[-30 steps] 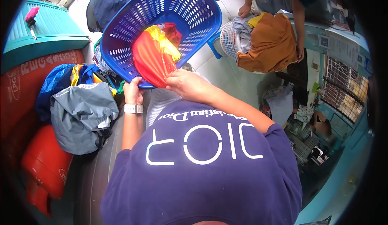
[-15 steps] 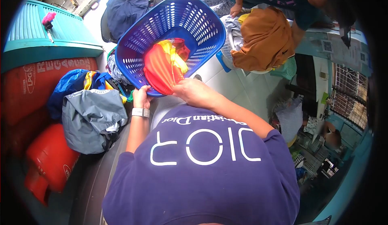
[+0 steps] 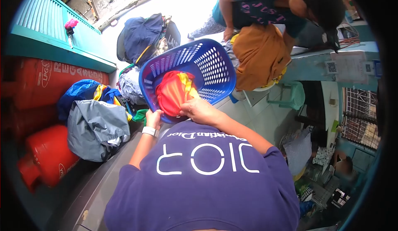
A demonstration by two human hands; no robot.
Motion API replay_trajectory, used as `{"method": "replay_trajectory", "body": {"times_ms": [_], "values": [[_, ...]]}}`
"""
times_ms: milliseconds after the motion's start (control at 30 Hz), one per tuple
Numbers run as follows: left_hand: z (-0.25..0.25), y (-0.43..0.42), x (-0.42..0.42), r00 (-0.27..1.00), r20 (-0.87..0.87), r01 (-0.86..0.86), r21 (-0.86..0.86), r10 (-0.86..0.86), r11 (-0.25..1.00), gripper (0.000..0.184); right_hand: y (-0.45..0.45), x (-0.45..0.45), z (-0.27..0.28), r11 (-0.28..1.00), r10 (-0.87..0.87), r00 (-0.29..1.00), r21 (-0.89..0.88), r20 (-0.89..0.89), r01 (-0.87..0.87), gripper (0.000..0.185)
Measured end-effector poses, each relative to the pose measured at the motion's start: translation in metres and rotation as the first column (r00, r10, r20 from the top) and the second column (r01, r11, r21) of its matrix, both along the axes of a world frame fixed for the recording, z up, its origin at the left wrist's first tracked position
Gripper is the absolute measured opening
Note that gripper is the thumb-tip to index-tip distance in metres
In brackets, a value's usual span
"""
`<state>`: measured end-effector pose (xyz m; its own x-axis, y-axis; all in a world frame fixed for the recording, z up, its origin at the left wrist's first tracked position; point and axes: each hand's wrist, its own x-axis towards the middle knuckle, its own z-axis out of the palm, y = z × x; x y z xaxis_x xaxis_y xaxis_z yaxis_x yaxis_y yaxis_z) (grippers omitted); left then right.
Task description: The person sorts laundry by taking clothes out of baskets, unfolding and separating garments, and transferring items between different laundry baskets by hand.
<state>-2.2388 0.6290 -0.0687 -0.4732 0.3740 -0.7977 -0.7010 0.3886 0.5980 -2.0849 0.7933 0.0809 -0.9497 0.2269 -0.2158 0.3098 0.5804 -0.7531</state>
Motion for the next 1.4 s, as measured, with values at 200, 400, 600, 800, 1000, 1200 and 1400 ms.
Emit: {"method": "replay_trajectory", "body": {"times_ms": [200, 400, 600, 800, 1000, 1200, 1400], "values": [[0.000, 0.000, 0.028, 0.979, -0.155, 0.117, -0.108, -0.133, 0.987, 0.020, 0.016, 0.027, 0.004, 1.000, 0.016, 0.998, 0.016, 0.053, -0.017, 0.023], [-0.026, 0.000, 0.056, 0.972, -0.200, 0.108, -0.068, -0.120, 0.992, 0.020, 0.034, 0.066, -0.004, 0.999, -0.003, 1.000, 0.036, 0.003, 0.003, 0.024], [-0.023, 0.004, 0.091, 0.978, -0.180, 0.083, -0.143, -0.108, 0.986, 0.019, 0.052, 0.104, -0.008, 0.999, -0.027, 0.999, 0.045, -0.042, 0.029, 0.024], [0.030, 0.025, 0.132, 0.993, -0.091, 0.054, -0.188, -0.072, 0.981, 0.022, 0.077, 0.138, -0.024, 0.990, -0.057, 0.992, 0.133, 0.114, 0.041, 0.024], [0.000, 0.029, 0.145, 0.996, -0.008, 0.086, -0.130, -0.088, 0.988, 0.022, 0.108, 0.212, -0.097, 0.959, -0.279, 0.930, 0.125, 0.239, 0.256, 0.026], [0.001, 0.072, 0.171, 0.965, -0.044, 0.255, -0.101, -0.260, 0.962, 0.024, 0.106, 0.294, -0.130, 0.913, -0.408, 0.881, 0.106, 0.239, 0.394, 0.025], [0.005, 0.135, 0.194, 0.804, -0.046, 0.594, 0.002, -0.593, 0.804, 0.028, 0.124, 0.363, -0.083, 0.848, -0.501, 0.788, 0.021, 0.358, 0.530, 0.029]]}}
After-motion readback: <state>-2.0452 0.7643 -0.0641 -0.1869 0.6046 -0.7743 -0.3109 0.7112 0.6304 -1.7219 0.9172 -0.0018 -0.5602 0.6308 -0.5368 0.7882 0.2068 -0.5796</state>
